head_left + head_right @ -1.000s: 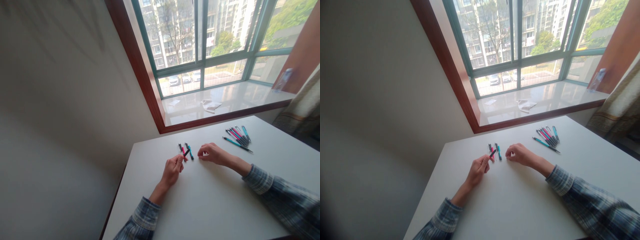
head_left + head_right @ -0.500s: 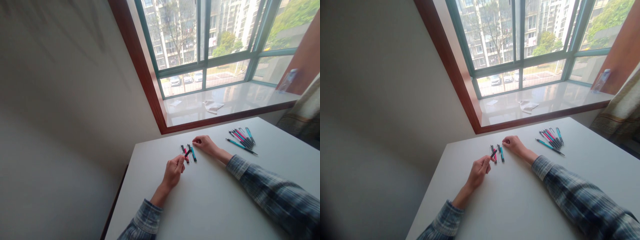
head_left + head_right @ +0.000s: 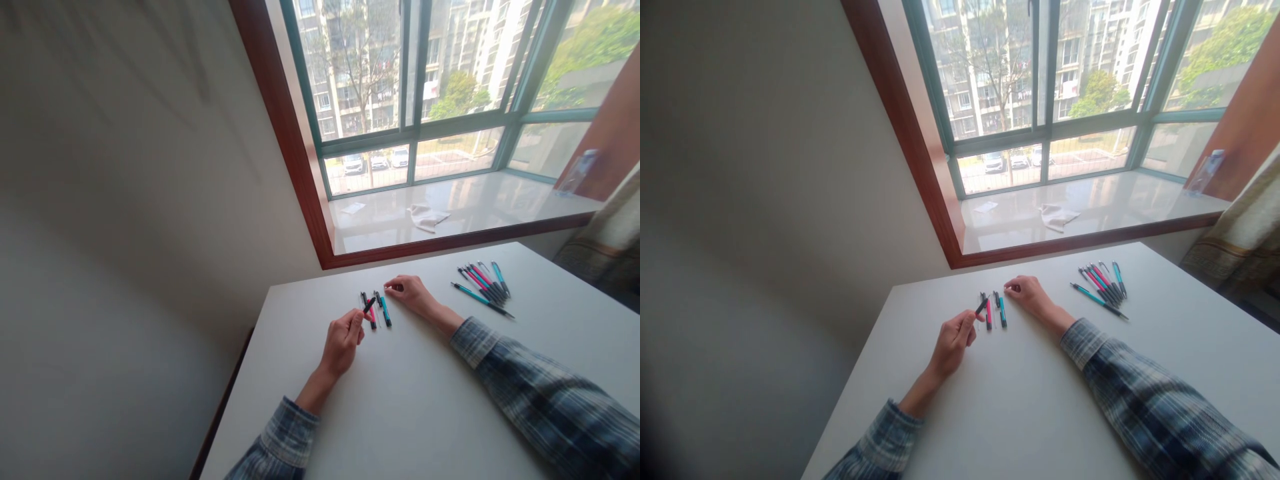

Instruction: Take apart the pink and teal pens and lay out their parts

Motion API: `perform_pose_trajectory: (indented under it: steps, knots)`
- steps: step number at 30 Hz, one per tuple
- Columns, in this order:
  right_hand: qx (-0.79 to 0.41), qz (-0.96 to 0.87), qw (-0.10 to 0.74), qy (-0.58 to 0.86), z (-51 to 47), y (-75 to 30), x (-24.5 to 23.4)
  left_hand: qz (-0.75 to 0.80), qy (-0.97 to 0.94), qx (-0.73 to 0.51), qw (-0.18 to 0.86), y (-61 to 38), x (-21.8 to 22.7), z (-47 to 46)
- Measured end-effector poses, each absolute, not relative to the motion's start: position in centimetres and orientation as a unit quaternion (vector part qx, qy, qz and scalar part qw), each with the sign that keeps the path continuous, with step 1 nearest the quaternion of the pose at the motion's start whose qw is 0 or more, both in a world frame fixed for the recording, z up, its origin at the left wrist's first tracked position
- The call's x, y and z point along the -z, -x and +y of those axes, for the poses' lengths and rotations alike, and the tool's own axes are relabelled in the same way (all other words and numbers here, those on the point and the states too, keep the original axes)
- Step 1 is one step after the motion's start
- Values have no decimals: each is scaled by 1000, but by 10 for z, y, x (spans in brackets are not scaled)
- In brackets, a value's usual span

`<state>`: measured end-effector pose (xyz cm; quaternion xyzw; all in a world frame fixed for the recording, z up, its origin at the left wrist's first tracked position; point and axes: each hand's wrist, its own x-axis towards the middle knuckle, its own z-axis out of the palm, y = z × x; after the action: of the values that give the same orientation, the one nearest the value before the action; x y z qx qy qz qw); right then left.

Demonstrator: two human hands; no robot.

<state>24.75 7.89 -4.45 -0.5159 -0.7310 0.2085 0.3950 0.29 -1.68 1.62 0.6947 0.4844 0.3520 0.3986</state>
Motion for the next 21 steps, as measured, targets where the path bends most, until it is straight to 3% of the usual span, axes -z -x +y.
perform_pose_trajectory:
  steps: [7, 14, 21]
  knots:
    - [-211, -711, 421, 522, 73, -250, 44, 486, -706, -354, 374, 0, -13, -16]
    - [-214, -591, 552, 549, 47, -255, 37, 500, -724, -355, 314, -4, -19, -18]
    - [-387, -584, 536, 471, -2, -239, 32, 496, -744, -346, 285, -6, -19, -21]
